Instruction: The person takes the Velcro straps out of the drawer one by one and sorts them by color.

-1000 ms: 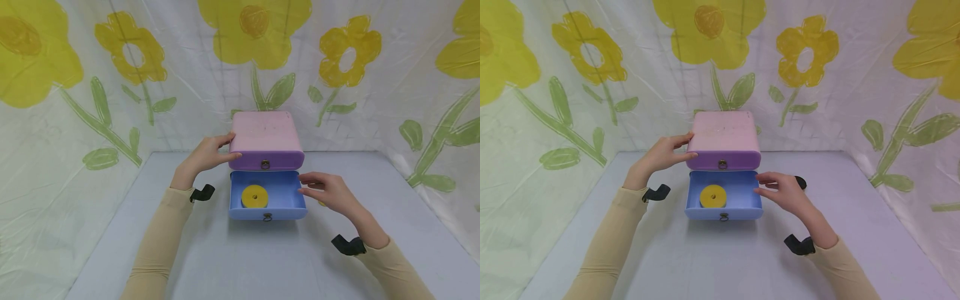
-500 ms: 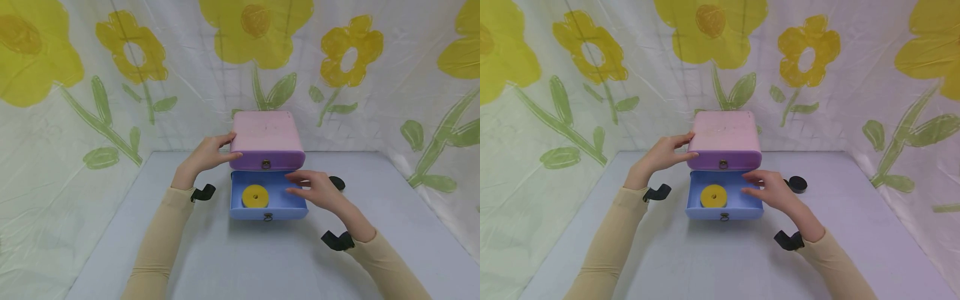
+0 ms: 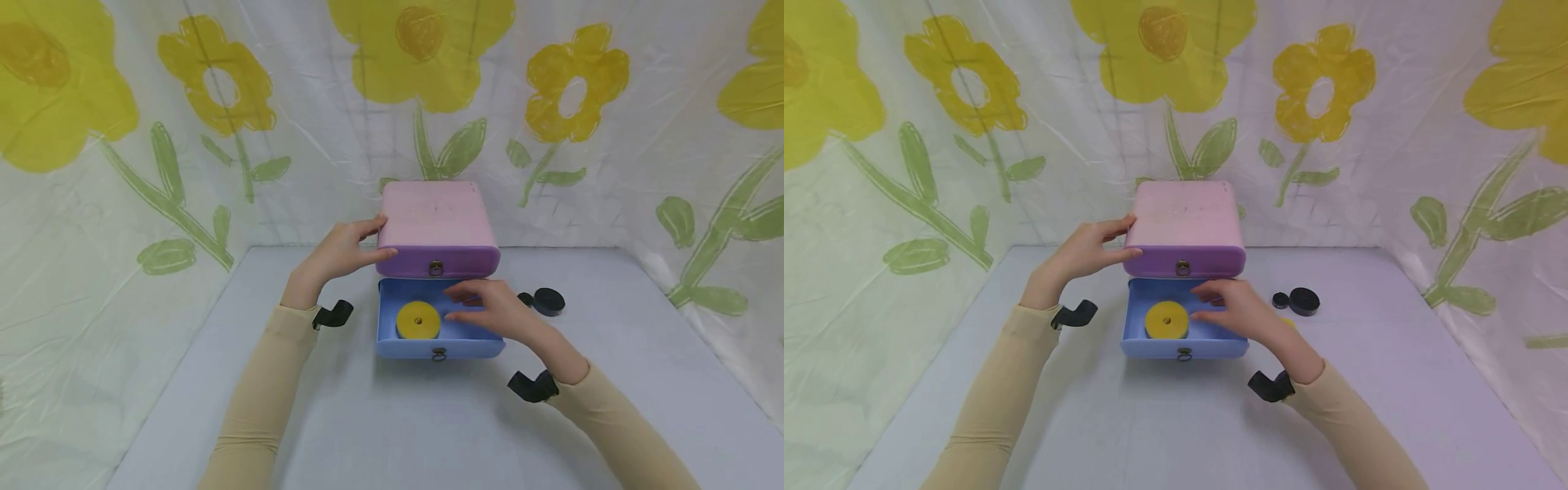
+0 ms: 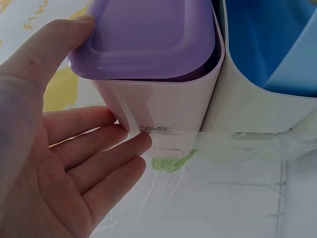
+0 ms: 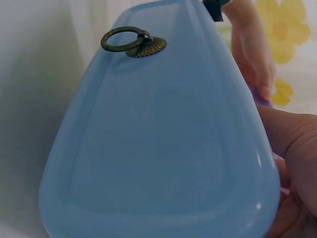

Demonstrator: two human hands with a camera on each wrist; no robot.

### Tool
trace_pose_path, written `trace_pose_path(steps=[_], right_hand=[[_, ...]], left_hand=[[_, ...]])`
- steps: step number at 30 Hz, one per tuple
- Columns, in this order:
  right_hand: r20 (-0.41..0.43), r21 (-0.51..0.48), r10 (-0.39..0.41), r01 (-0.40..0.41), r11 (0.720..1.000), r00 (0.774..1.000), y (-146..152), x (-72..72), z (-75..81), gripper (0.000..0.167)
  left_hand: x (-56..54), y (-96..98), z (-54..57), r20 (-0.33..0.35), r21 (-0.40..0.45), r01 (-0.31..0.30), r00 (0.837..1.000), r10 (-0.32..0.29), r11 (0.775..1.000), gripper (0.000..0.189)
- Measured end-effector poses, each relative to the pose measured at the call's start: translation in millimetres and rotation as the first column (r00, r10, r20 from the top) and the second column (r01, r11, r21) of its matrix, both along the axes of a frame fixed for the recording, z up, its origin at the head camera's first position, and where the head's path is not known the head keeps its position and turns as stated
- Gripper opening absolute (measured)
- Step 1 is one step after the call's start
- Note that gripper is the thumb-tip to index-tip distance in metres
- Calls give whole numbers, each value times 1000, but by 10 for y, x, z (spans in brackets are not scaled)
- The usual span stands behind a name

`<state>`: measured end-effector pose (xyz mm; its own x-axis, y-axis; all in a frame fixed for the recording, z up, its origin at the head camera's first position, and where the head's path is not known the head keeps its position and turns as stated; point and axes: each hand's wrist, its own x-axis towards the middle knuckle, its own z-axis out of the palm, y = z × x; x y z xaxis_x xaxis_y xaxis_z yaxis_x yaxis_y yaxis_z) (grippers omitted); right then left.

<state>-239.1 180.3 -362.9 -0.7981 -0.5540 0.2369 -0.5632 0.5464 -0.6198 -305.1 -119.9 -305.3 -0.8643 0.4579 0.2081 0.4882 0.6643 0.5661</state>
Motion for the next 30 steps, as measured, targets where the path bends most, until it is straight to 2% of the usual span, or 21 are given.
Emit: trace_pose_path(steps=[4, 12, 23, 30], right_hand=[[11, 13, 36, -36, 999, 999, -72, -35, -15, 44], [55, 103, 68, -73, 992, 996, -206, -94, -63, 52], [20, 153, 137, -138, 978, 990, -323, -168, -145, 59], [27, 247, 153, -155, 957, 988, -386, -188, -182, 62]], left_hand=[[-4, 3, 2, 2, -2, -3, 1000, 3, 1000, 84], [0, 8, 17, 0, -15, 0, 1000, 0, 1000, 83], [6, 3, 22, -12, -9, 11, 1000, -11, 1000, 83], [14, 4, 33, -6, -9, 11, 1000, -11, 1000, 83]])
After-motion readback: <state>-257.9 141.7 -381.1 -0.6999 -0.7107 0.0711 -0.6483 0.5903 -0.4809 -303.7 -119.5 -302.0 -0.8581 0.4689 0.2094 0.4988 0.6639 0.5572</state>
